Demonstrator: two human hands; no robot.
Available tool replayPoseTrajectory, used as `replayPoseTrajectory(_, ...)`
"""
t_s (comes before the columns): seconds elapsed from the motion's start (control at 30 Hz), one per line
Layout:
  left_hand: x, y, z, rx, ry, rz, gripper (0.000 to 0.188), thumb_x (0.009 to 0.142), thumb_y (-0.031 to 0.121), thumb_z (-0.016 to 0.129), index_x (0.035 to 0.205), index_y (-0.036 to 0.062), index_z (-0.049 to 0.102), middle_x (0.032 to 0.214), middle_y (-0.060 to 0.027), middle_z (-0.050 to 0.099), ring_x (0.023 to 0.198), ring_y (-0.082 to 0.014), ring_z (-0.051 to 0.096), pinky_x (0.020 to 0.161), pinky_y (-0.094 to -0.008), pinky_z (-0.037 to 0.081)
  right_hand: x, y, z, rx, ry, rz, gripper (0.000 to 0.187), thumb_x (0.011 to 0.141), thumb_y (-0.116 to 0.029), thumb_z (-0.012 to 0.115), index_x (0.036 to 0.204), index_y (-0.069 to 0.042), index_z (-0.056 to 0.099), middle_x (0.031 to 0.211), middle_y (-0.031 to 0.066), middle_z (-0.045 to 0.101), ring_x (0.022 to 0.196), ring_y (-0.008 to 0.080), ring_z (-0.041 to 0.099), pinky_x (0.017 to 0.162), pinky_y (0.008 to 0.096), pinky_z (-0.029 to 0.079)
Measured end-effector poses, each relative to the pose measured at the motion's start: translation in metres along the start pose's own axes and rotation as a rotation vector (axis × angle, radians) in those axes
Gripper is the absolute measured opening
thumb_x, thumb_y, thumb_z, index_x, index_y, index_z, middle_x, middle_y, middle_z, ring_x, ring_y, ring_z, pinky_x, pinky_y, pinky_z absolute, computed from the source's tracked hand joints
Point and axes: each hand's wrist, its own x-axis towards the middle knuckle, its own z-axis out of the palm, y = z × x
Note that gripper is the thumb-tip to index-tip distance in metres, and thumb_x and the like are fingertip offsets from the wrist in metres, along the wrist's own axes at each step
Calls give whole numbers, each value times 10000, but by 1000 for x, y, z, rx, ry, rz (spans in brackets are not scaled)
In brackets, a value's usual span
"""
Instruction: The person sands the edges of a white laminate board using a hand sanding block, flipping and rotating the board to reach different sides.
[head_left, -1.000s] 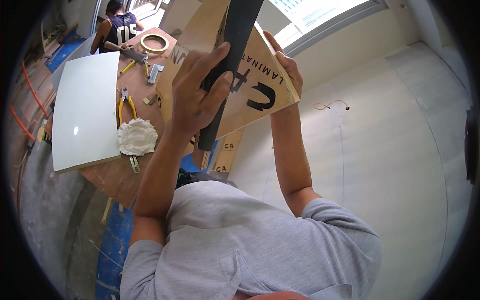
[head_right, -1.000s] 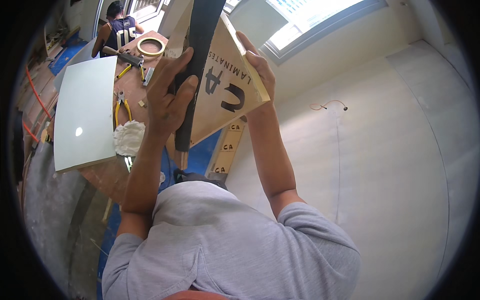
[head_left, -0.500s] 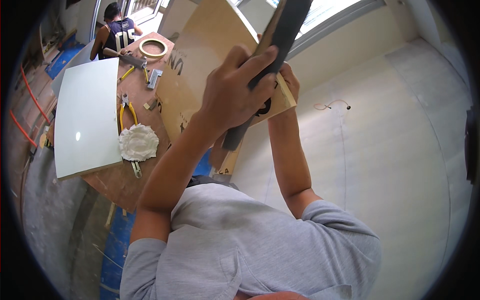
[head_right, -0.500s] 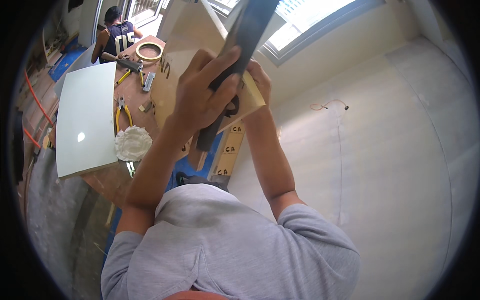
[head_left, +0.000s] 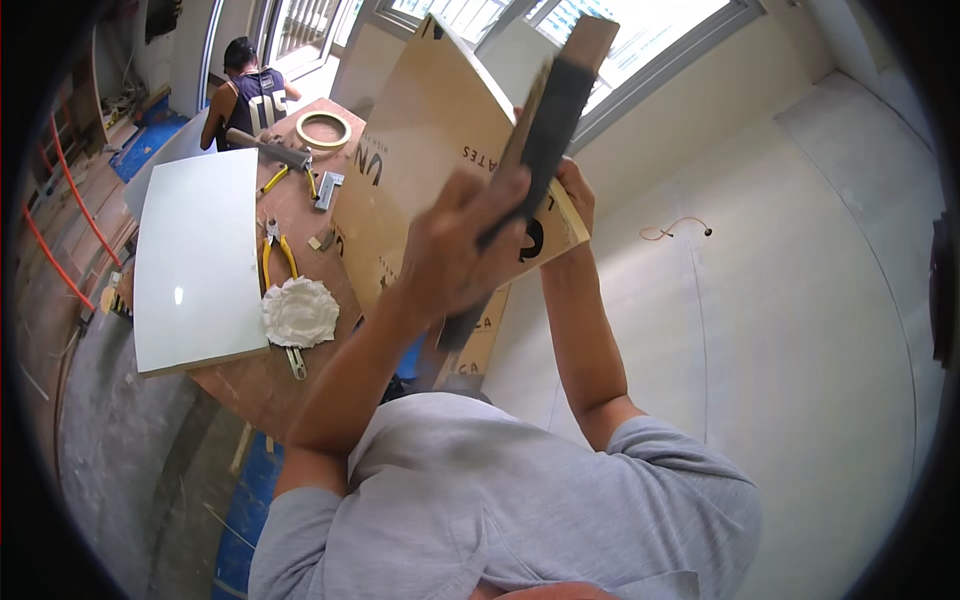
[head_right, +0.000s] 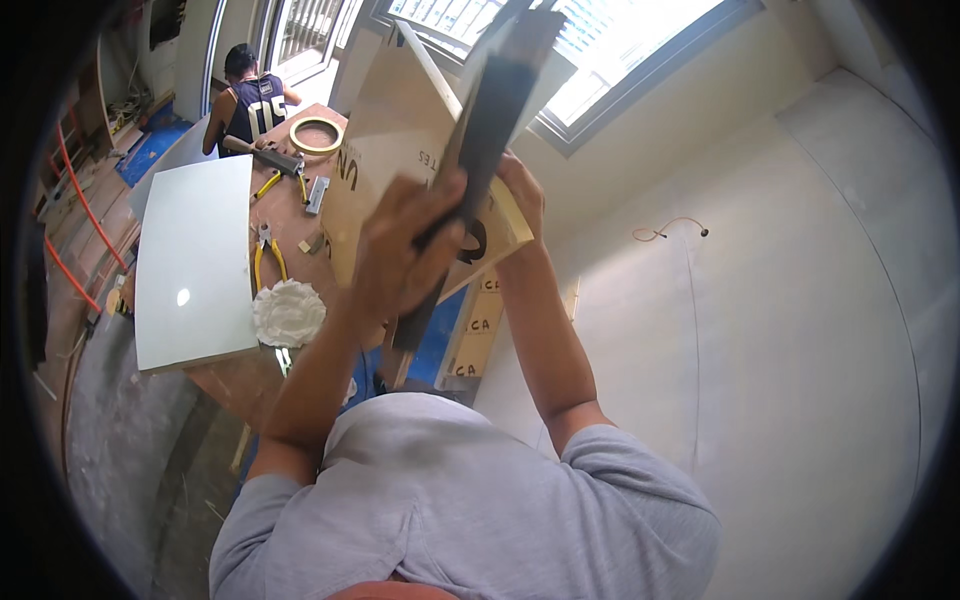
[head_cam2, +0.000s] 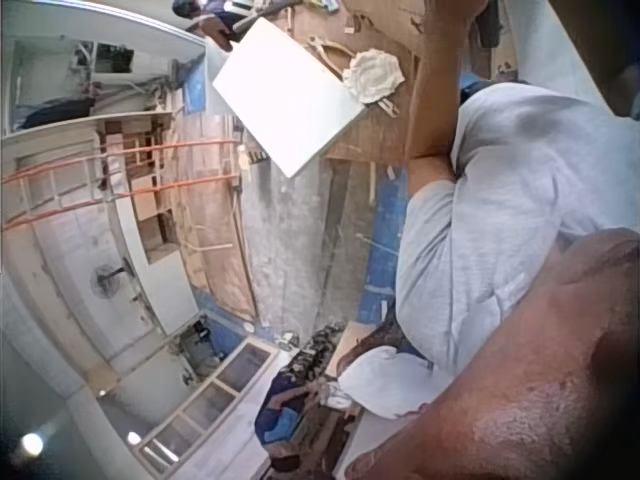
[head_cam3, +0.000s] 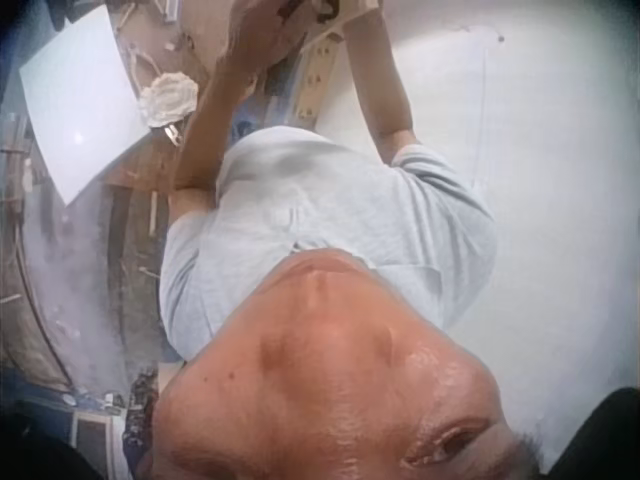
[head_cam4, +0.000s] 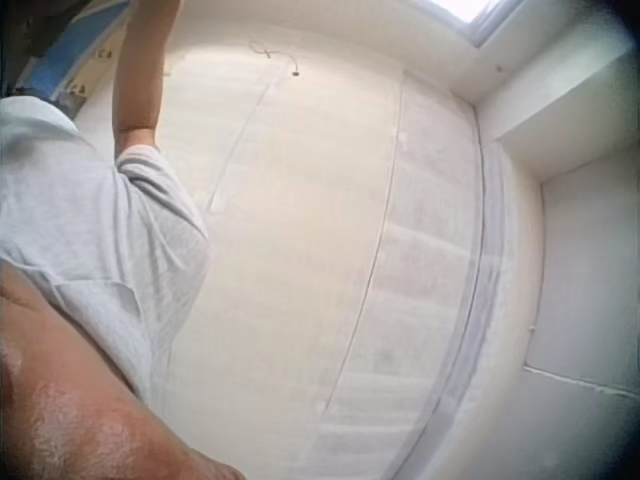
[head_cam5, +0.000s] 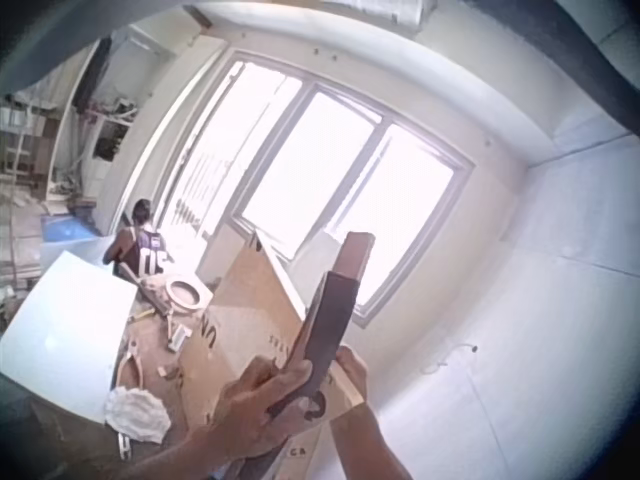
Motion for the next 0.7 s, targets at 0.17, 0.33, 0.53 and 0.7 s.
replayPoseTrajectory(0.17, 40, -26, -25, 60, 107, 11, 428, 918, 155, 719, 1332, 54, 676, 896, -148, 569, 728, -273, 617, 686, -380, 527, -2, -2, 36, -115, -28, -2, 638, 973, -238, 541, 1538, 31, 419, 1302, 161, 648, 1038, 231, 691, 893, 327, 580)
replayPoseTrajectory(0.33, 59, -28, -8, 141, 84, -35, 450, 907, 147, 719, 1347, 65, 668, 896, -152, 568, 747, -297, 632, 694, -382, 540, -1, 0, 51, -95, -56, -4, 659, 987, -256, 532, 1565, 27, 387, 1285, 139, 653, 1073, 193, 675, 944, 301, 547)
replayPoseTrajectory(0.53, -15, 11, -16, -49, -54, 25, 443, 905, 148, 721, 1342, 88, 678, 911, -148, 567, 732, -303, 628, 665, -398, 539, -3, 4, 23, -36, -83, -25, 521, 1022, -216, 471, 1481, 31, 483, 1235, 104, 669, 1054, 164, 675, 920, 296, 558)
replayPoseTrajectory(0.7, 45, -9, -13, 44, 39, 1, 460, 881, 147, 737, 1336, 99, 686, 897, -137, 559, 698, -285, 609, 647, -406, 534, -4, 4, 42, 25, -132, 28, 466, 1022, -186, 476, 1430, 33, 532, 1241, 110, 667, 1066, 173, 672, 933, 311, 552)
